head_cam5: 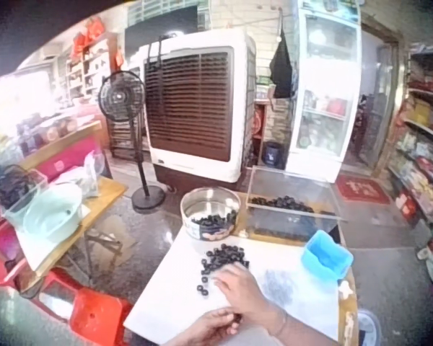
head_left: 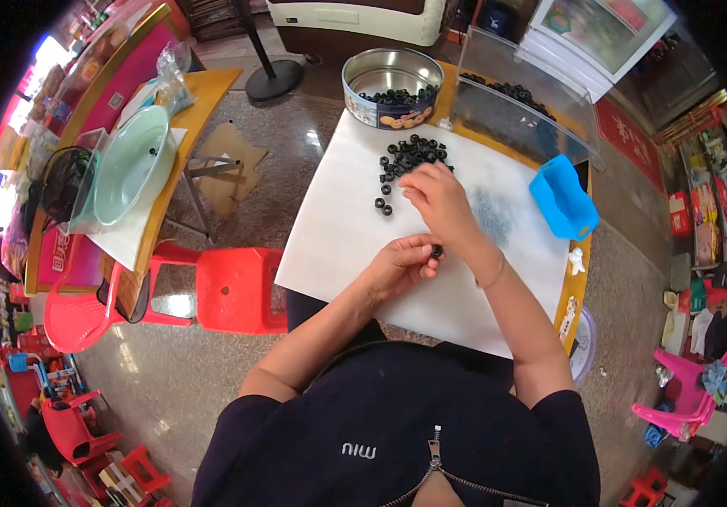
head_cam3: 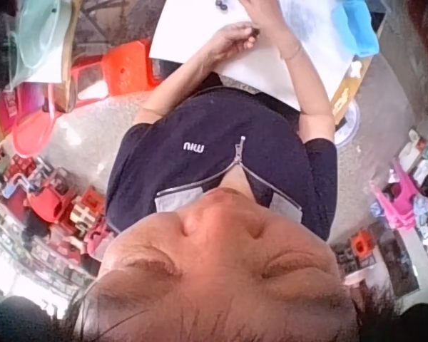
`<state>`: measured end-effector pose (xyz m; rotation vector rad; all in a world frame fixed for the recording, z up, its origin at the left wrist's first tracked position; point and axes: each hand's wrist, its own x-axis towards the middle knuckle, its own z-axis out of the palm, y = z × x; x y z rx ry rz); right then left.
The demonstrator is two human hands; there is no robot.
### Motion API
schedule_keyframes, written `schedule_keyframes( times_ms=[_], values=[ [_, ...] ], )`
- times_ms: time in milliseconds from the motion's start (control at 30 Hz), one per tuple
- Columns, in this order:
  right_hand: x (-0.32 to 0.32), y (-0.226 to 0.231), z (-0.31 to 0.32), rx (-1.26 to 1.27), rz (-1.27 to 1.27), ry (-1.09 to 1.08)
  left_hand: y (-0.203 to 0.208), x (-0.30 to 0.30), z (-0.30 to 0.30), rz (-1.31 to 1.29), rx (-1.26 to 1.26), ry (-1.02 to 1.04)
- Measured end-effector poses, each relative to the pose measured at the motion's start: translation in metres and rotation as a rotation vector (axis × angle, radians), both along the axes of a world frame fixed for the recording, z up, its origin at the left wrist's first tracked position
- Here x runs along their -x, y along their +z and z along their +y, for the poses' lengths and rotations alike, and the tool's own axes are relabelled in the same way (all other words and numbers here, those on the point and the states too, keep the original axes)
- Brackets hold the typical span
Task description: Assembling small blue components into circular black rubber gasket parts.
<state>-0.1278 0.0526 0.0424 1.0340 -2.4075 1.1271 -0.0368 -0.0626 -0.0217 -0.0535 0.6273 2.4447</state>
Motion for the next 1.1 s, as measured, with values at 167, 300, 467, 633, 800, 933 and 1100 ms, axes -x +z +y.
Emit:
schedule_keyframes(
  times_ms=[167,300,467,633,800,933,1100],
  values=[
    [0.039,-0.015,-0.031,-0.361,0.214,0.131,0.006,-0.002,0.003,-0.010,0.047,-0.021],
    [0.046,-0.017,-0.034,-0.526,0.244,0.171,0.006,-0.003,0.003,-0.054,0.046,-0.028],
    [0.048,-0.021,-0.028,-0.429,0.261,0.178,0.007,0.000,0.004,-0.051,0.044,-0.035],
    [0.044,-0.019,-0.025,-0.168,0.346,0.159,0.009,-0.001,0.002,-0.047,0.025,-0.025],
    [0.018,-0.011,-0.011,0.128,-0.044,0.038,0.003,0.001,0.004,-0.030,-0.046,0.000],
    [-0.015,-0.001,0.021,0.356,-0.480,-0.062,-0.004,-0.002,0.004,-0.065,-0.112,0.073],
    [-0.050,-0.014,0.064,0.358,-0.506,-0.159,-0.003,0.002,0.011,-0.053,-0.106,0.138]
  ],
)
